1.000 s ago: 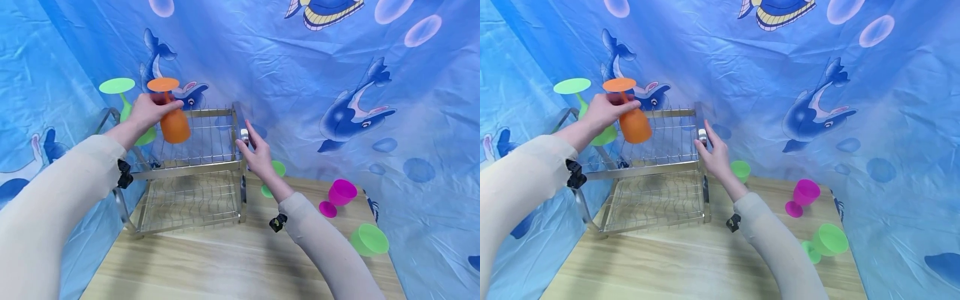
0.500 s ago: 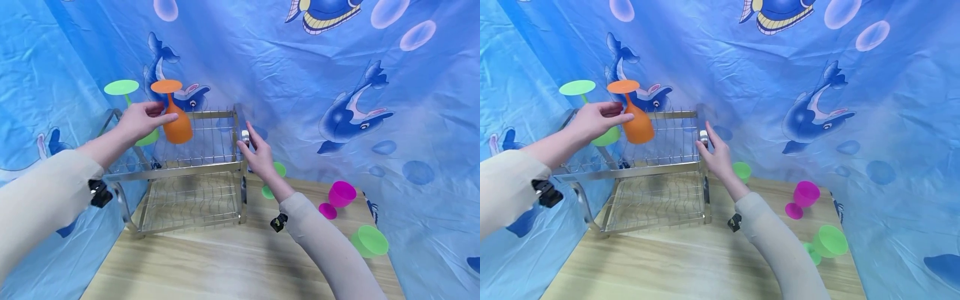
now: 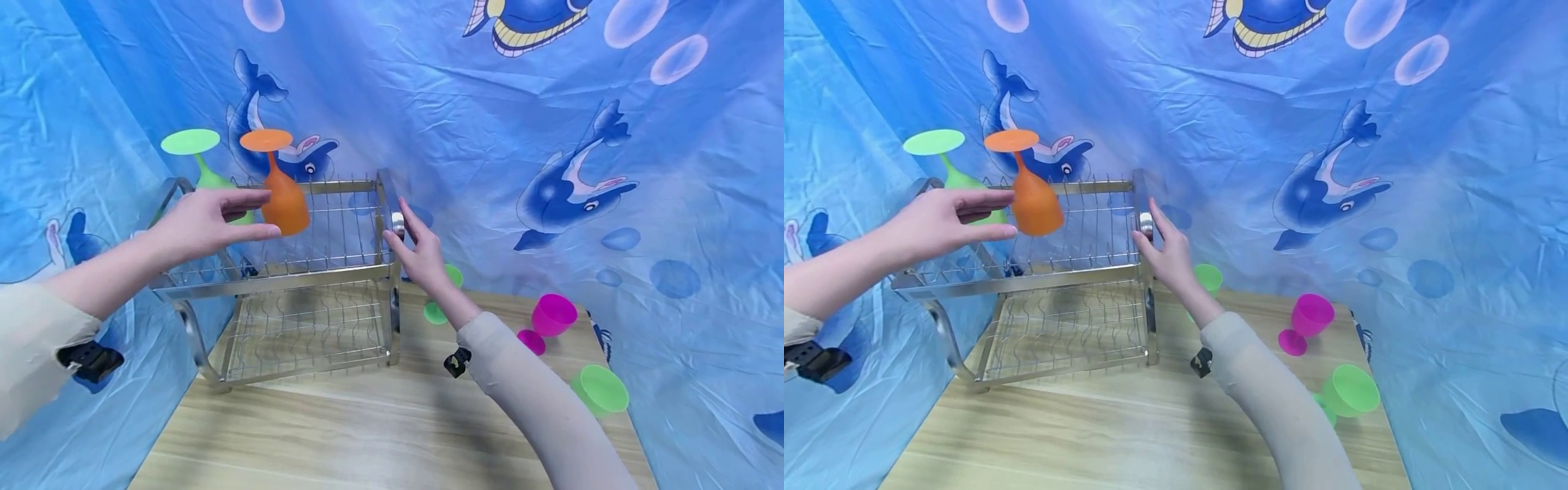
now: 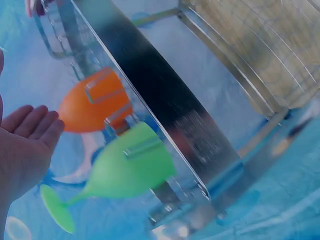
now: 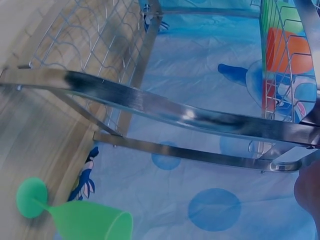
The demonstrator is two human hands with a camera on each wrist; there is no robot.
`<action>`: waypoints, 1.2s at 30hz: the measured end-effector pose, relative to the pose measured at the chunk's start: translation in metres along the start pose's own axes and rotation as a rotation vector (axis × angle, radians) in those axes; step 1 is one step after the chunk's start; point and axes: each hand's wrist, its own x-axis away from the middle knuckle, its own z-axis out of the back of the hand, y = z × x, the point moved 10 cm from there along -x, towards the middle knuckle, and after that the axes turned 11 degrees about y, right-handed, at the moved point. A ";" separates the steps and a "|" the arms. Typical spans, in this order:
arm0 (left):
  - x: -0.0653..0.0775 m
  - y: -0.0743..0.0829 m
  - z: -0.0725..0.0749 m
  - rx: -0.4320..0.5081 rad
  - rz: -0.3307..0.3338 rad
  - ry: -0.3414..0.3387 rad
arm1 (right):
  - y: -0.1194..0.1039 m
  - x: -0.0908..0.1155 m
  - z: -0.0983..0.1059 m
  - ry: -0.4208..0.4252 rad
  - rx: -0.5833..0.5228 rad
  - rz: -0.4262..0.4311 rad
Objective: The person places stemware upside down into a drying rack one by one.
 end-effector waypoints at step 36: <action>0.080 0.038 -0.162 0.290 -0.320 -0.067 | 0.168 0.083 0.099 0.043 0.236 -0.393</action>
